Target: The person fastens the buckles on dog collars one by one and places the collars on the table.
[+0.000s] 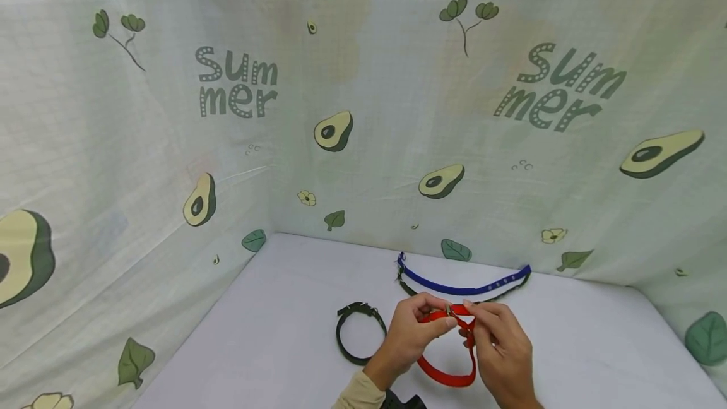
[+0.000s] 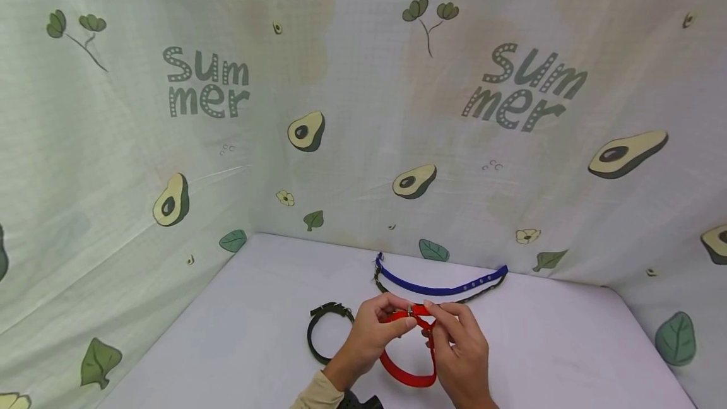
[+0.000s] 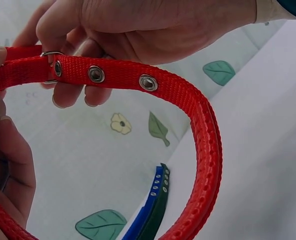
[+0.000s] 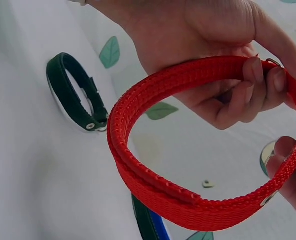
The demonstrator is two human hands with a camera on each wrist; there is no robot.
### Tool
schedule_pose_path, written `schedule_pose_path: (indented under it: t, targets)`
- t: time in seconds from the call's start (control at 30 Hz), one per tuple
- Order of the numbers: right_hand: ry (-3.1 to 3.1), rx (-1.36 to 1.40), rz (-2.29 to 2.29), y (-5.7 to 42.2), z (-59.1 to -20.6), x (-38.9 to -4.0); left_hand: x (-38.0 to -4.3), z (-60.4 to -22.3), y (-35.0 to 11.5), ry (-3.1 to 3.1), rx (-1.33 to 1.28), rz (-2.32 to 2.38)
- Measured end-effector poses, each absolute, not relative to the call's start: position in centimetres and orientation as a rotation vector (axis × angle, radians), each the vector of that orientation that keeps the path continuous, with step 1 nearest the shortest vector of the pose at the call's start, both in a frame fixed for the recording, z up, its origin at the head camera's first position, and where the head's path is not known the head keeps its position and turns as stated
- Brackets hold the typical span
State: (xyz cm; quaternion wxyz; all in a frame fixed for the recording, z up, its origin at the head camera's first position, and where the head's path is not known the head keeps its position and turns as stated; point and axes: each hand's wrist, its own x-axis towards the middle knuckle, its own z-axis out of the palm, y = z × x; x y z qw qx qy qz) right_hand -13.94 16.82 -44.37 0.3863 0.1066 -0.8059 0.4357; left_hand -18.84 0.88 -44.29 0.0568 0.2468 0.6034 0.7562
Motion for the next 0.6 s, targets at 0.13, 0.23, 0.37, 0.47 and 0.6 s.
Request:
schedule_pose_path:
  t: [0.13,0.23,0.37,0.47,0.6]
  targets:
    - [-2.039,0.27,1.066,16.76,-44.51,-14.1,-18.78,-44.28,0.94,1.846,0.779,2.285]
    - [-2.033,0.263,1.029,16.61,-44.53,-14.17,-18.78,-44.33,0.91,1.838,0.79,2.287]
    - [-2.02,0.246,1.009,16.37,-44.5,-14.07,-18.79,-44.46,0.8,1.841,0.781,2.276]
    - [-2.014,0.258,1.021,16.34,-44.5,-13.99,-18.86,-44.53,0.74,1.854,0.786,2.26]
    - [-2.044,0.301,1.026,16.51,-44.5,-14.03,-18.93,-44.44,0.66,1.896,0.831,2.25]
